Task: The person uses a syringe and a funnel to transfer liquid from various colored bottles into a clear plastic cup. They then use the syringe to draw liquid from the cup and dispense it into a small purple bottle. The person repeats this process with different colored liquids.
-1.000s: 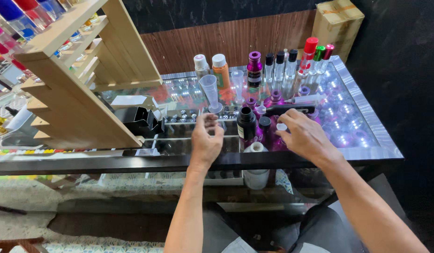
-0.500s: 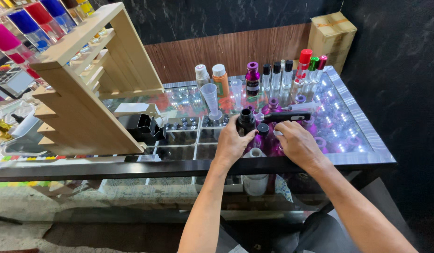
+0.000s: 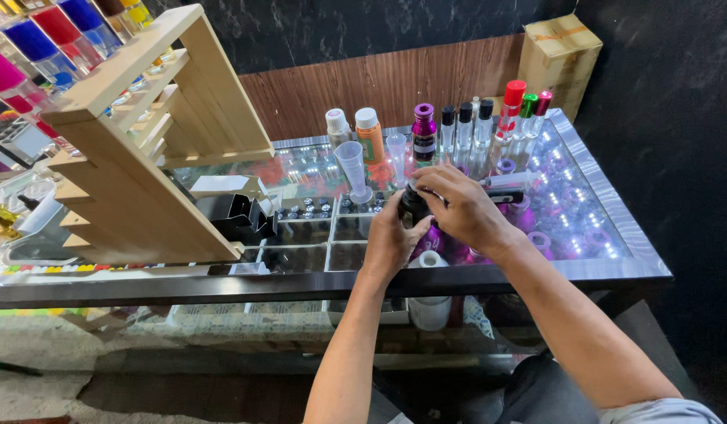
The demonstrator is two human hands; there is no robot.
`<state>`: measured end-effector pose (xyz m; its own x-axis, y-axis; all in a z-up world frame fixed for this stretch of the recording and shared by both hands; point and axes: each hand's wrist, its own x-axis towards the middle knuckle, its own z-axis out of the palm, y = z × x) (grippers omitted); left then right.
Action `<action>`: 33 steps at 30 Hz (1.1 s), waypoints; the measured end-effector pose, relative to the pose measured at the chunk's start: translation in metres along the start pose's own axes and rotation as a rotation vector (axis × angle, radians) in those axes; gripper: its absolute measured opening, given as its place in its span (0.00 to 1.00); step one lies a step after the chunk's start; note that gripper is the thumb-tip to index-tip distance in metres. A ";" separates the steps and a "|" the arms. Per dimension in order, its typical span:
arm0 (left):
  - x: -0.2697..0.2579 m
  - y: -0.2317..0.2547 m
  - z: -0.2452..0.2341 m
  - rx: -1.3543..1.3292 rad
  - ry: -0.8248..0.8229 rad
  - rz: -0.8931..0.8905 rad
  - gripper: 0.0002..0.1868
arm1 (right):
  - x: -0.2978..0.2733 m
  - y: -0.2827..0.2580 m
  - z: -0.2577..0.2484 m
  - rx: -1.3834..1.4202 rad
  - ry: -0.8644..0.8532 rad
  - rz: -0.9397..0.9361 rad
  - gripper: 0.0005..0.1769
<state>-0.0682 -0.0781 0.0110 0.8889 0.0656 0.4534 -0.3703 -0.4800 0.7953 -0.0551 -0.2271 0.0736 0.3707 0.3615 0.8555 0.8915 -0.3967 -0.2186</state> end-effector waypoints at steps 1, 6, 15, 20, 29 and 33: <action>0.000 0.002 -0.001 0.001 0.002 -0.002 0.34 | 0.000 0.000 0.001 0.003 -0.001 -0.001 0.04; -0.001 0.006 -0.003 -0.015 -0.014 -0.034 0.33 | -0.005 0.009 0.011 -0.127 -0.021 -0.089 0.04; -0.001 0.007 -0.004 0.045 -0.005 -0.010 0.36 | -0.010 0.021 0.028 -0.179 -0.037 -0.107 0.08; -0.001 0.002 -0.001 0.045 -0.008 -0.016 0.35 | -0.021 0.026 0.039 -0.220 -0.003 -0.073 0.10; 0.000 -0.002 -0.001 0.050 -0.018 -0.050 0.38 | -0.018 0.011 0.007 -0.117 0.006 0.075 0.04; 0.001 -0.003 -0.005 0.012 -0.041 -0.059 0.36 | -0.064 0.034 0.001 -0.428 -0.147 0.222 0.08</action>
<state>-0.0673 -0.0721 0.0117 0.9193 0.0586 0.3892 -0.3140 -0.4868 0.8151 -0.0481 -0.2627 0.0107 0.5996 0.3319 0.7283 0.6116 -0.7769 -0.1495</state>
